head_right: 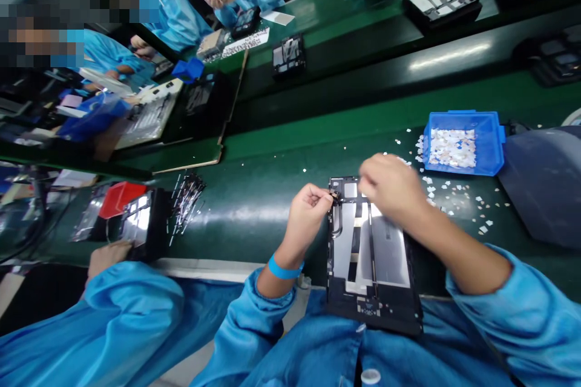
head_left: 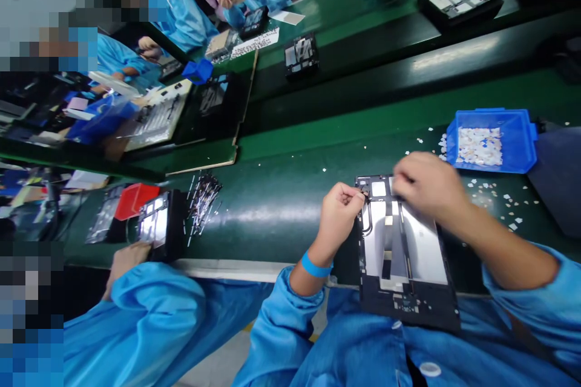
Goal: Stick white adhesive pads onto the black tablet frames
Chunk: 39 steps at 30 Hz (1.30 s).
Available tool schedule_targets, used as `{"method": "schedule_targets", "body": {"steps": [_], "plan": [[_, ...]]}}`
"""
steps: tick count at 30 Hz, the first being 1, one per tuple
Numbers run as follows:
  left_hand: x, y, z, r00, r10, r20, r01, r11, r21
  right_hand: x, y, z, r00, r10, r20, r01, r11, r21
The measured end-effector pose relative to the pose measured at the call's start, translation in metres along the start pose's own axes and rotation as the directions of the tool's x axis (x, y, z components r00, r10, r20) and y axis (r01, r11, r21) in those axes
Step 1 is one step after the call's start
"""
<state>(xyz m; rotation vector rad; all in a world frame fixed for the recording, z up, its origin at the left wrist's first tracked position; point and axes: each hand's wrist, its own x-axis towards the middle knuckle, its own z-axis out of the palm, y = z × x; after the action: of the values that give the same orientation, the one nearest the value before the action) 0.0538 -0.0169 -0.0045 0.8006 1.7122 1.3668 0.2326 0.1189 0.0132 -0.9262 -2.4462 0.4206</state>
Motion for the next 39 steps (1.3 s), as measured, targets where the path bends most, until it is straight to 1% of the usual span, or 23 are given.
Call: {"method": "schedule_targets", "body": {"steps": [1,2,3,4,5,6,7,8,9,10,11,12,14,16,18,21,24,27,32,35,37,39], "plan": [[0.001,-0.001,-0.001,1.000,-0.003,-0.006,0.003,1.000,-0.016,-0.001,0.019,-0.015,0.993,0.118,-0.008,-0.118,0.991,-0.057],[0.001,-0.002,-0.002,1.000,-0.002,-0.008,0.001,1.000,-0.028,-0.004,0.038,-0.030,0.968,0.252,-0.019,-0.252,0.956,-0.148],[0.001,-0.002,-0.004,1.000,0.005,-0.006,-0.006,1.000,-0.030,-0.007,0.055,-0.045,0.917,0.398,-0.037,-0.393,0.879,-0.270],[0.000,-0.001,-0.006,1.000,0.018,0.001,-0.018,1.000,-0.019,-0.011,0.068,-0.056,0.850,0.524,-0.047,-0.502,0.780,-0.375],[-0.001,0.001,-0.010,0.999,0.039,0.013,-0.039,0.999,0.008,-0.015,0.075,-0.064,0.820,0.571,-0.028,-0.530,0.741,-0.412],[-0.002,0.003,-0.014,0.997,0.069,0.027,-0.071,0.996,0.053,-0.018,0.075,-0.068,0.816,0.578,0.008,-0.529,0.753,-0.392],[-0.003,0.005,-0.019,0.993,0.114,0.033,-0.117,0.986,0.118,-0.019,0.068,-0.067,0.839,0.540,0.063,-0.497,0.810,-0.311],[-0.003,0.007,-0.024,0.984,0.173,0.036,-0.177,0.963,0.201,-0.019,0.056,-0.062,0.875,0.466,0.128,-0.440,0.878,-0.188],[-0.001,0.008,-0.030,0.969,0.244,0.041,-0.245,0.923,0.296,-0.016,0.040,-0.055,0.900,0.394,0.184,-0.389,0.919,-0.064],[0.001,0.008,-0.035,0.947,0.317,0.057,-0.313,0.866,0.389,-0.011,0.022,-0.045,0.907,0.341,0.247,-0.359,0.933,0.032],[0.004,0.007,-0.039,0.919,0.383,0.088,-0.377,0.796,0.473,-0.003,0.004,-0.035,0.900,0.305,0.313,-0.346,0.934,0.086],[0.008,0.005,-0.043,0.891,0.433,0.139,-0.434,0.722,0.539,0.006,-0.012,-0.025,0.886,0.280,0.371,-0.340,0.934,0.106],[0.015,0.000,-0.047,0.839,0.472,0.270,-0.528,0.588,0.613,0.026,-0.035,-0.008,0.858,0.267,0.439,-0.333,0.940,0.080],[0.021,-0.006,-0.047,0.801,0.476,0.364,-0.586,0.495,0.642,0.043,-0.044,0.004,0.840,0.280,0.465,-0.322,0.947,0.010],[0.023,-0.010,-0.045,0.776,0.476,0.413,-0.616,0.436,0.656,0.054,-0.045,0.012,0.821,0.300,0.486,-0.312,0.948,-0.059],[0.024,-0.014,-0.043,0.754,0.479,0.450,-0.642,0.391,0.660,0.056,-0.043,0.016,0.800,0.323,0.506,-0.314,0.944,-0.105],[0.025,-0.015,-0.043,0.738,0.489,0.465,-0.658,0.370,0.656,0.051,-0.041,0.015,0.811,0.333,0.481,-0.324,0.940,-0.104],[0.026,-0.015,-0.043,0.737,0.492,0.464,-0.662,0.382,0.645,0.046,-0.039,0.012,0.826,0.332,0.455,-0.328,0.940,-0.090],[0.028,-0.017,-0.041,0.756,0.486,0.438,-0.649,0.468,0.600,0.049,-0.041,0.012,0.783,0.364,0.504,-0.374,0.923,-0.086],[0.027,-0.020,-0.041,0.773,0.483,0.411,-0.632,0.531,0.564,0.051,-0.045,0.014,0.770,0.365,0.523,-0.396,0.916,-0.057],[0.026,-0.021,-0.041,0.791,0.475,0.387,-0.610,0.560,0.560,0.051,-0.046,0.015,0.783,0.364,0.505,-0.397,0.917,-0.045],[0.025,-0.021,-0.040,0.808,0.470,0.357,-0.586,0.570,0.575,0.049,-0.044,0.013,0.806,0.371,0.461,-0.393,0.918,-0.052]]}}
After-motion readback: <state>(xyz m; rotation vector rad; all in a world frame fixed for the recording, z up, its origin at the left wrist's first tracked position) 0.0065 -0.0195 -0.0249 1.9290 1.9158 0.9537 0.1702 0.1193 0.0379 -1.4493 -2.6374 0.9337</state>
